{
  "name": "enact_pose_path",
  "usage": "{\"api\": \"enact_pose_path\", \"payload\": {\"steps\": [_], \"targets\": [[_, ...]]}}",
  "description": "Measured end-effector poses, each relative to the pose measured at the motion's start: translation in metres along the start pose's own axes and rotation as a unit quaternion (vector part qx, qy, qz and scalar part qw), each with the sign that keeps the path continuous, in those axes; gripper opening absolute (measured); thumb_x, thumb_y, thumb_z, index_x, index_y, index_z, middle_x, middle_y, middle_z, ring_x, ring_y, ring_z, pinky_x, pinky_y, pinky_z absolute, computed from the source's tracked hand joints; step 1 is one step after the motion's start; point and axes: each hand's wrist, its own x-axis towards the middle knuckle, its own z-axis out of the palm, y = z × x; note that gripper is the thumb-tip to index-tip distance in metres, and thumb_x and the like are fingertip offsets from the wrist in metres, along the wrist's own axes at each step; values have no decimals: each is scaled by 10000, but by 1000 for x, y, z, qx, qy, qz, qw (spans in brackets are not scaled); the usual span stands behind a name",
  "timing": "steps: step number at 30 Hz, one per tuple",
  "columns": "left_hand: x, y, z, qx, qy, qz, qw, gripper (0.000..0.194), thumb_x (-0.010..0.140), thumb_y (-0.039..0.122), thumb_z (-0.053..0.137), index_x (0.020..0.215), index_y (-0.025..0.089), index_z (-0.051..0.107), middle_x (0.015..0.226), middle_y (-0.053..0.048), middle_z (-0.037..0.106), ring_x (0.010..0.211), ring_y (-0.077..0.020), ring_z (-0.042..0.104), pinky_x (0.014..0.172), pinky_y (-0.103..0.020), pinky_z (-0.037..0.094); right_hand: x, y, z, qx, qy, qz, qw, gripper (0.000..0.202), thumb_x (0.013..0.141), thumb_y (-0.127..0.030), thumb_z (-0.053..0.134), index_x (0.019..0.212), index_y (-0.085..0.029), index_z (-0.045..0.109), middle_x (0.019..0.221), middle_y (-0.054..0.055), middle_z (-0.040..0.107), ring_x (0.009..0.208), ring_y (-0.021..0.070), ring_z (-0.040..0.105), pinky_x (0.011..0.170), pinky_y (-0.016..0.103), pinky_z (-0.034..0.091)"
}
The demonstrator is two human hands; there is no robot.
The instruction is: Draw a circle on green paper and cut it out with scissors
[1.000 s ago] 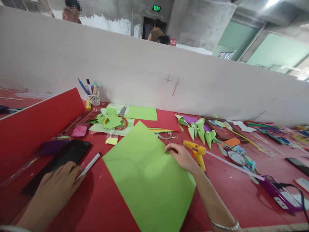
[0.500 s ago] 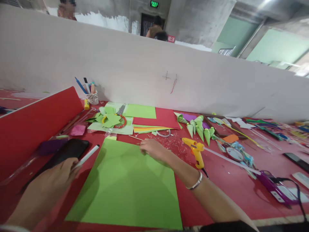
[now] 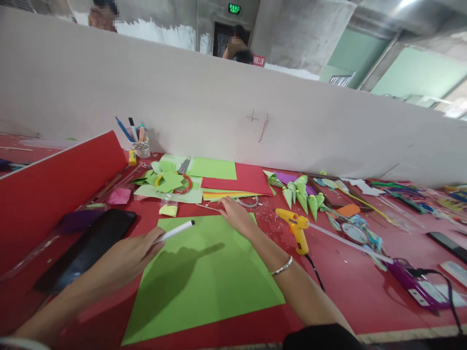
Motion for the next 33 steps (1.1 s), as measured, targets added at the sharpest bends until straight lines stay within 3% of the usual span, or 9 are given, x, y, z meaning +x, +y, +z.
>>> {"api": "enact_pose_path", "payload": {"steps": [3, 7, 17, 22, 25, 26, 29, 31, 33], "targets": [[18, 1, 1, -5, -39, 2, 999, 277, 887, 313, 214, 905, 166, 448, 606, -20, 532, 524, -177, 505, 488, -267, 272, 5, 5, 0, -16, -8, 15, 1000, 139, 845, -207, 495, 915, -132, 589, 906, 75, 574, 799, 163, 552, 683, 262, 412], [36, -5, 10, -110, -17, 19, 994, 247, 881, 356, 236, 897, 185, 413, 640, 8, 489, 564, -161, 484, 515, -251, 311, 11, 2, -5, -44, -14, 18, 999, 149, 845, -148, 474, 785, -137, 610, 830, 71, 592, 802, 177, 549, 678, 257, 400], [40, -17, 29, -389, 67, 3, 919, 281, 837, 430, 324, 828, 176, 444, 630, 44, 370, 556, -117, 372, 494, -217, 314, 27, -14, -16, -39, 6, 29, 999, 164, 869, -148, 425, 908, -142, 584, 921, 93, 575, 887, 192, 532, 742, 275, 394], [38, -14, 36, -414, 64, 2, 908, 269, 852, 410, 311, 854, 182, 453, 618, 51, 339, 532, -107, 337, 468, -202, 289, 24, -22, -19, 20, 34, 54, 998, 250, 871, -114, 368, 1073, -111, 516, 1091, 151, 502, 962, 216, 516, 778, 328, 409], [37, -13, 39, -403, 58, 15, 913, 295, 861, 419, 280, 820, 182, 451, 650, 36, 383, 583, -118, 386, 526, -214, 340, 7, -37, -20, 101, -4, 20, 995, 267, 867, -227, 437, 1123, -164, 478, 1009, 79, 555, 848, 150, 559, 713, 269, 450], [36, -11, 39, -392, 44, 28, 919, 303, 862, 424, 281, 819, 180, 454, 658, 32, 398, 597, -121, 399, 543, -217, 349, 0, -44, -20, 149, -37, -5, 988, 318, 855, -271, 467, 1163, -195, 444, 944, 39, 577, 776, 119, 570, 659, 232, 459], [31, -6, 36, -362, -18, 81, 928, 301, 874, 413, 297, 874, 174, 481, 704, 17, 458, 642, -129, 436, 588, -220, 363, -22, -67, -16, 457, -144, -31, 877, 385, 831, -332, 503, 1184, -204, 421, 804, 4, 571, 637, 96, 537, 546, 210, 434], [27, -1, 35, -357, -49, 118, 925, 294, 888, 386, 296, 932, 177, 498, 758, 6, 501, 689, -133, 459, 631, -219, 370, -33, -82, -12, 525, -129, 9, 841, 256, 834, -357, 490, 1012, -179, 536, 660, -27, 528, 538, 75, 455, 488, 193, 372], [24, 2, 35, -352, -65, 143, 923, 288, 896, 363, 294, 937, 177, 510, 750, 11, 502, 683, -125, 456, 634, -210, 366, -39, -94, -11, 545, -95, 29, 833, 187, 821, -329, 510, 822, -155, 577, 585, -44, 479, 501, 61, 392, 459, 182, 310]]}}
